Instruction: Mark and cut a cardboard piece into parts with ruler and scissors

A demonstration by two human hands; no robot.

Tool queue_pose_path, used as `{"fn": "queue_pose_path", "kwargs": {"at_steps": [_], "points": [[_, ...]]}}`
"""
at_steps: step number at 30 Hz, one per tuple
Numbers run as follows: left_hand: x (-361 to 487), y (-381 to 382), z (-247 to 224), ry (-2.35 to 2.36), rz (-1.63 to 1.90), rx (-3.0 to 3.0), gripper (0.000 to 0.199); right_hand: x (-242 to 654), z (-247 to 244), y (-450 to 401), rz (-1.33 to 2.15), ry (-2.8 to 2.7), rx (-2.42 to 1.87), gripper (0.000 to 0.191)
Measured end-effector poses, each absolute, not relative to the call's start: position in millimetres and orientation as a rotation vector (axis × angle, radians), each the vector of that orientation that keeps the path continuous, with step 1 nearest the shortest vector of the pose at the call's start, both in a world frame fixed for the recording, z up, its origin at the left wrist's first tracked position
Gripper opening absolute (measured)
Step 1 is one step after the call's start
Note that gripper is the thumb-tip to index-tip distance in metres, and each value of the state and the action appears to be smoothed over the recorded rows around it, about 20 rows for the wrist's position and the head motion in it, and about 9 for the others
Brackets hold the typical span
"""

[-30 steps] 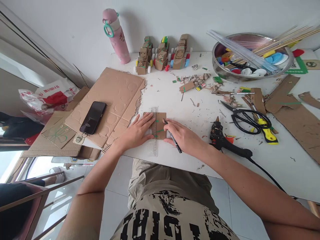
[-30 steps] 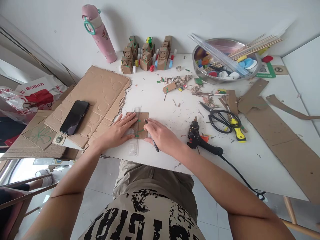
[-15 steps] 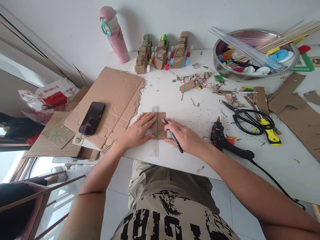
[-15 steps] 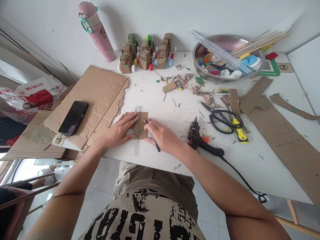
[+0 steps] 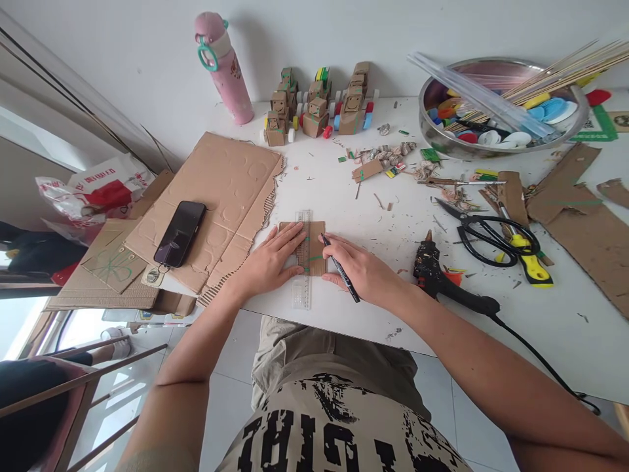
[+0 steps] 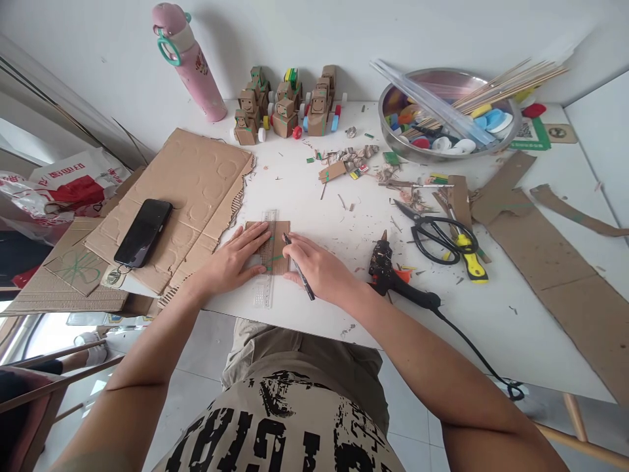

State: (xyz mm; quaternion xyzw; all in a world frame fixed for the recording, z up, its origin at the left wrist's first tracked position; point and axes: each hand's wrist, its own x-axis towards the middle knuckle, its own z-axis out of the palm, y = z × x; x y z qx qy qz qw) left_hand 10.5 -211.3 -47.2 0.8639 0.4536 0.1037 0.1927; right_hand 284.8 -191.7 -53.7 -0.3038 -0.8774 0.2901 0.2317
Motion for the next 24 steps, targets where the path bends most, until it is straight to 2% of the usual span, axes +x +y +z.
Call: {"fn": "queue_pose_path", "kwargs": {"at_steps": [24], "points": [[10.9,-213.0,-47.2,1.291,0.306,2.420,0.066,285.3,-52.8,-191.9,0.800,-2.404,-0.829,0.018]]}}
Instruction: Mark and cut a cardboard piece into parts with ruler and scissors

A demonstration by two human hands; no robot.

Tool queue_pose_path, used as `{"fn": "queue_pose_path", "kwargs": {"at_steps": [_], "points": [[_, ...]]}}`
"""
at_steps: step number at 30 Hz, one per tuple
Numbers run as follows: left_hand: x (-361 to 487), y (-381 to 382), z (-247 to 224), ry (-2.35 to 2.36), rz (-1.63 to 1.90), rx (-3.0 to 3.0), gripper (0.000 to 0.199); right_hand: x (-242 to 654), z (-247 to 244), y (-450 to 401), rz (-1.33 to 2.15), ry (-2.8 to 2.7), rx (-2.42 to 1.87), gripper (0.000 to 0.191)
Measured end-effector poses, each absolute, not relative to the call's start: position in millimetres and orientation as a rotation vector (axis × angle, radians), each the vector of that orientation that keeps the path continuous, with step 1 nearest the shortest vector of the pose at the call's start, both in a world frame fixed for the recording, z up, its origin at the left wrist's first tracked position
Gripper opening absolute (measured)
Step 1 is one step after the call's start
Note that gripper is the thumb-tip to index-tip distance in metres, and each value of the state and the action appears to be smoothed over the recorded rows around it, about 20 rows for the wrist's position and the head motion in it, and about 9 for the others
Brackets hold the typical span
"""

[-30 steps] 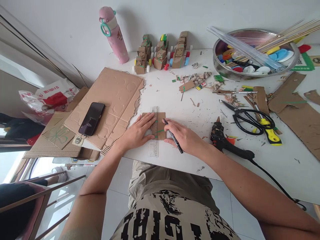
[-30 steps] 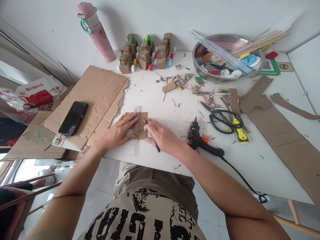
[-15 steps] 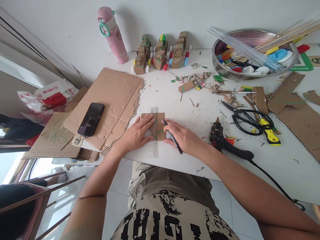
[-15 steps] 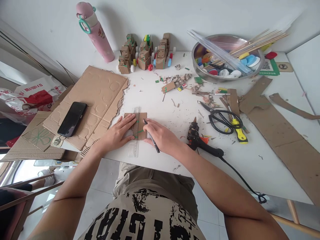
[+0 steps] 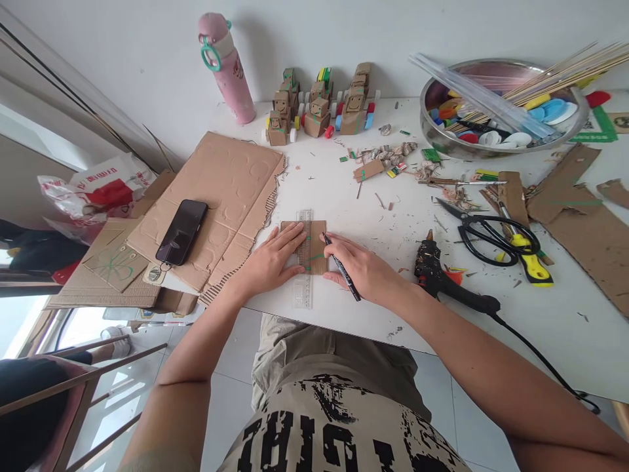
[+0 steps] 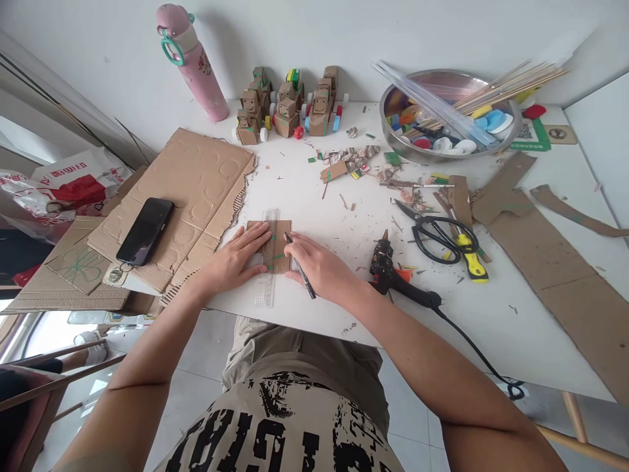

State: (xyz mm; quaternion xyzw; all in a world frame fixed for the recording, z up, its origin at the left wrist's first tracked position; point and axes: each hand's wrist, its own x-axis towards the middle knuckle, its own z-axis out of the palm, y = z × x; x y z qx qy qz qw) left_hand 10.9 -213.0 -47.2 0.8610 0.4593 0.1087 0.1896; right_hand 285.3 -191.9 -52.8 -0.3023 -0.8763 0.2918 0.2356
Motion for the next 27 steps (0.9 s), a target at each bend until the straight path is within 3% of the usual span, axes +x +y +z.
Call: {"fn": "queue_pose_path", "kwargs": {"at_steps": [27], "points": [[8.6,-211.5,-49.6,1.266,0.281,2.474,0.066,287.5,-56.6,-189.9,0.764,-2.413,-0.783,0.013]]}}
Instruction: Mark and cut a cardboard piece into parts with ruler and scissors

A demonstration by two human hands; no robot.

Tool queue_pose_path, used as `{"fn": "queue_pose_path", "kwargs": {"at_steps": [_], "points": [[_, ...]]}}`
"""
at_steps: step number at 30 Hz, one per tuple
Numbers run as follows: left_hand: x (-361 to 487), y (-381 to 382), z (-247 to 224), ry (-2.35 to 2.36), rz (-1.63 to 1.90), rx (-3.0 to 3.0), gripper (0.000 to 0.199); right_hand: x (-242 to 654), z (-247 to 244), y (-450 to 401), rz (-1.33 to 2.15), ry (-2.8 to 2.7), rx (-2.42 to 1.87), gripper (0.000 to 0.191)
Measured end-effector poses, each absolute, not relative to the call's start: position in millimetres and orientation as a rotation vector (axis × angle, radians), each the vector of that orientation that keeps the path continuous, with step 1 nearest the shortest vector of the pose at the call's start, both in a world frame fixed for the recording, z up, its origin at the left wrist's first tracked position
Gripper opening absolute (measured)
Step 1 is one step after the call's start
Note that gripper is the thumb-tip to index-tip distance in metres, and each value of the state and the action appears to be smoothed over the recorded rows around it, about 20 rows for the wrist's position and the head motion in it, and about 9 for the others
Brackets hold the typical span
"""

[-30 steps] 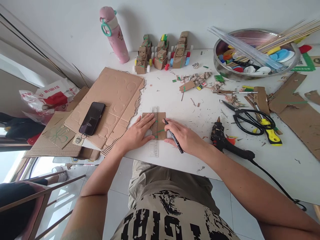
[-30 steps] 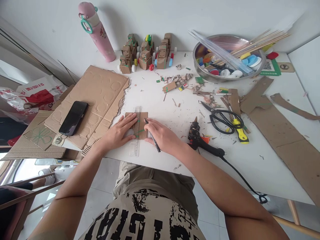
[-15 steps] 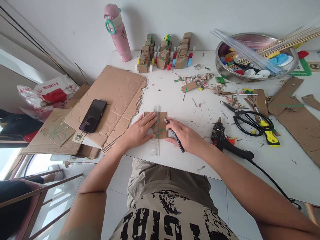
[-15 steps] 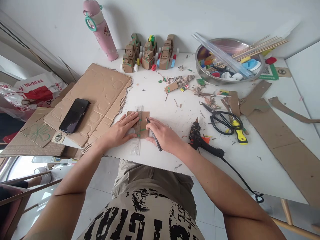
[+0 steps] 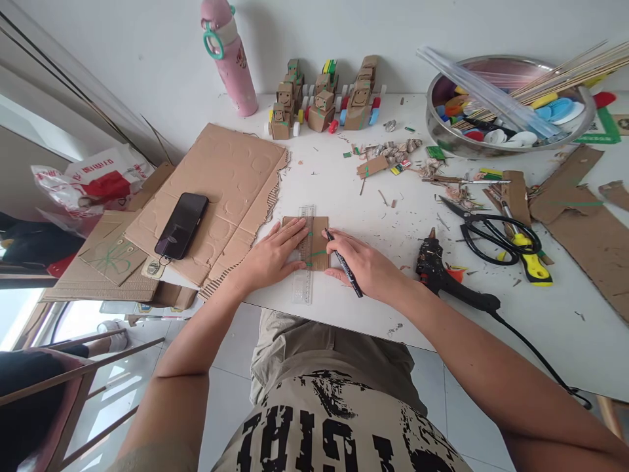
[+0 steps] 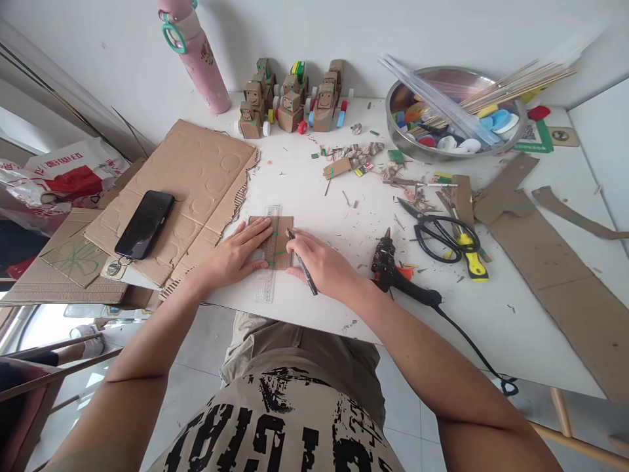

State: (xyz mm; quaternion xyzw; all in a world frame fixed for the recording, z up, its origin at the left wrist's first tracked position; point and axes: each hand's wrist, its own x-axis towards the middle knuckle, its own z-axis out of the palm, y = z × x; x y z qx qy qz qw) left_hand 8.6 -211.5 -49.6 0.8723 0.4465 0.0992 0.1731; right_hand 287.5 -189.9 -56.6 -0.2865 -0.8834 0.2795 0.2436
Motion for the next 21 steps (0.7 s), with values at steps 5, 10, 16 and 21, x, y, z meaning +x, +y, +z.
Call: {"fn": "queue_pose_path", "kwargs": {"at_steps": [5,10,16,21], "points": [[8.9,-211.2,-50.3,1.252,0.292,2.476,0.065,288.2,-58.3,-190.4,0.775,-2.402,-0.795,0.013],[10.4,-211.4,-50.1,1.253,0.304,2.470,0.065,288.0,-52.7,-189.2,0.838,-2.386,-0.839,0.011],[11.6,-211.8,-48.6,1.271,0.294,2.471,0.066,272.2,-25.3,-173.1,1.057,-2.194,-0.937,0.028],[12.8,-211.3,-50.8,1.269,0.303,2.490,0.067,251.5,-24.1,-161.3,1.211,-1.837,-1.160,0.019]]}}
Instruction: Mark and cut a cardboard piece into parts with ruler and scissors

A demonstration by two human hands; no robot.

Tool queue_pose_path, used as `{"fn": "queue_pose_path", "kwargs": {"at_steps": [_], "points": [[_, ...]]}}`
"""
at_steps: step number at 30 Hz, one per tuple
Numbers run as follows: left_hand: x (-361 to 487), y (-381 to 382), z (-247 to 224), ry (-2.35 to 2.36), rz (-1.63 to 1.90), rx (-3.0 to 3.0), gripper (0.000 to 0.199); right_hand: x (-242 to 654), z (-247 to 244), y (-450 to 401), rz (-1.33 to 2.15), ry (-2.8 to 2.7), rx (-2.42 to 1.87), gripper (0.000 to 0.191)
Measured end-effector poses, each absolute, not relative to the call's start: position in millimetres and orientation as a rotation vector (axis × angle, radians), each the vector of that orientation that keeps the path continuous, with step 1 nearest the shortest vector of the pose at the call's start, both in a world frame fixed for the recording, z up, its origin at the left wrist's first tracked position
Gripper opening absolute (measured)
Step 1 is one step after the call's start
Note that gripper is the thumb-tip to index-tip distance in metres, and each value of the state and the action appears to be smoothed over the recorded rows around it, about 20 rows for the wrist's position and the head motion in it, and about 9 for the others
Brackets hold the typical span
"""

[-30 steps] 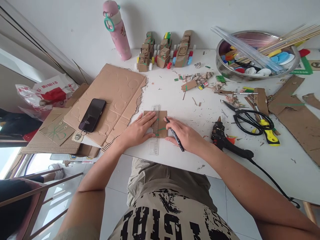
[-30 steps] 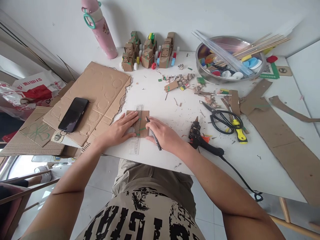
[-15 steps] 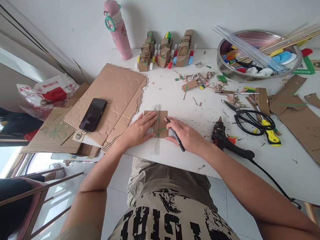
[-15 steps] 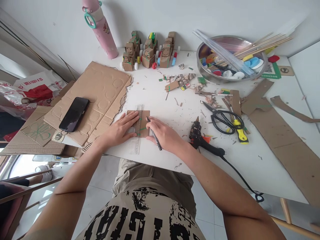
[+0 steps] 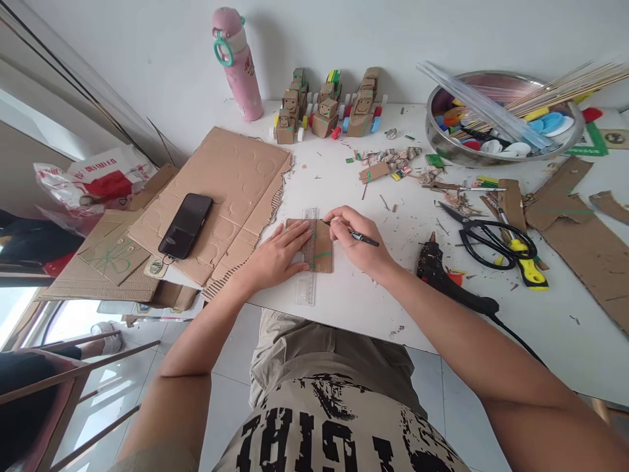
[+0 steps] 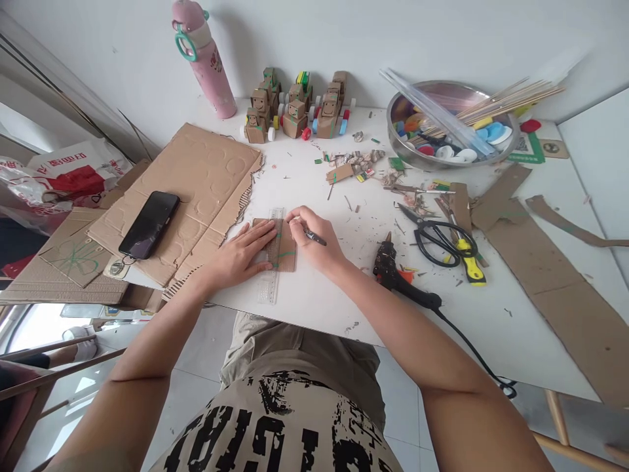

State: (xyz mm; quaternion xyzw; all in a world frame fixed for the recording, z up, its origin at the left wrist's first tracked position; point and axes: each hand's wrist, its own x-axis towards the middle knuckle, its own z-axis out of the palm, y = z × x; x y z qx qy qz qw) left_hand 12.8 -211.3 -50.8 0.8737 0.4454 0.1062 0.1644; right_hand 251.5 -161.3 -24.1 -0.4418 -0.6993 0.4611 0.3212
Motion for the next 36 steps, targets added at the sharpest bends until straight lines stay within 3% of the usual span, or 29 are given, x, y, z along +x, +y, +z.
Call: {"fn": "queue_pose_path", "kwargs": {"at_steps": [2,36], "points": [[13.4,-211.1,-52.0,1.276,0.301,2.497,0.067,247.8,-28.3,-159.5,1.252,-1.742,-1.223,0.013],[14.2,-210.6,-47.4,1.291,0.272,2.468,0.068,254.8,-19.8,-180.0,1.345,-1.897,-1.160,0.017]]}}
